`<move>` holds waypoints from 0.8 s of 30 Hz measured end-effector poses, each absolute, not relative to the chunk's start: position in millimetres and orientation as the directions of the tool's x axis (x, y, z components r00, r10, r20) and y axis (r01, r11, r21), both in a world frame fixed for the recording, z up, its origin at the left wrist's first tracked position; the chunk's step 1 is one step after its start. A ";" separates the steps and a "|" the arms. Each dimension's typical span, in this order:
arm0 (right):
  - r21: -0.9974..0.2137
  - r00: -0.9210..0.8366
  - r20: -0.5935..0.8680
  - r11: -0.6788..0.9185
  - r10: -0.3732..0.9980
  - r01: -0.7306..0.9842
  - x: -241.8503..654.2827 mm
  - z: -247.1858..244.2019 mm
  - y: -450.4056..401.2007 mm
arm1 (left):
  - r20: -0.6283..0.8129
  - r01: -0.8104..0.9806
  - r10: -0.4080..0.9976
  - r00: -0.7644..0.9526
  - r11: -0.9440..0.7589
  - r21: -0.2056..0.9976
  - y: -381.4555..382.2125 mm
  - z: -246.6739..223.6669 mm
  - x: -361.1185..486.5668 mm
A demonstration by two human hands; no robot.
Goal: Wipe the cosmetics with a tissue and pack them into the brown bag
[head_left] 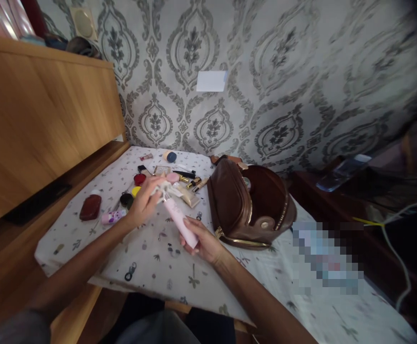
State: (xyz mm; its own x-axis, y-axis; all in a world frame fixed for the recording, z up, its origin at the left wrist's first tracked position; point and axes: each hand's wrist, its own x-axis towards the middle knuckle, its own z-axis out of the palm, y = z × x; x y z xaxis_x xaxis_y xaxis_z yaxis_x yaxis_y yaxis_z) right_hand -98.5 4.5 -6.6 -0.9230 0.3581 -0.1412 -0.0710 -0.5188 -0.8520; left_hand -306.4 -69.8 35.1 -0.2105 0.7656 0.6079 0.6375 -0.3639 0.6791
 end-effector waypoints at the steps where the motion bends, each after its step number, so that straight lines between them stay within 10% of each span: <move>1: -0.847 -0.935 -0.140 -0.528 0.327 -0.058 -97.3 -5.2 4.3 | 0.646 0.727 0.763 -0.028 -0.428 0.537 -71.5 37.9 -308.3; 4: -0.848 -0.961 -0.117 -0.528 0.249 -0.033 -93.7 -1.8 4.7 | 0.538 0.815 0.791 0.291 -0.499 0.294 -74.5 43.9 -311.6; 8: -0.915 -0.960 -0.114 -0.402 0.254 0.002 -89.8 0.5 6.4 | 0.414 0.897 0.873 0.258 -0.375 0.232 -74.0 53.8 -307.6; 13: -0.989 -0.918 0.018 0.145 0.397 0.043 -83.8 5.1 9.4 | 0.223 0.881 0.967 0.119 -0.207 0.426 -69.2 65.0 -300.6; 17: -0.778 -0.892 0.242 0.626 0.382 0.057 -80.1 5.8 10.8 | 0.015 0.702 1.000 0.014 -0.021 0.712 -60.9 56.5 -309.3; 24: -0.759 -0.889 0.311 0.651 0.337 -0.019 -84.7 -4.4 3.6 | -0.044 0.395 0.977 -0.208 0.125 0.910 -57.3 40.0 -309.9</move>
State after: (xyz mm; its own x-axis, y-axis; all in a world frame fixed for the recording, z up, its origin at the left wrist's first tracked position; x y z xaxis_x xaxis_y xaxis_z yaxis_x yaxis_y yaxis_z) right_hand -84.7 3.6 -4.4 -0.8886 0.3370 0.3111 -0.0187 0.6510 -0.7588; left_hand -309.9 -57.3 40.0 -0.2084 0.9771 -0.0437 0.3949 0.1249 0.9102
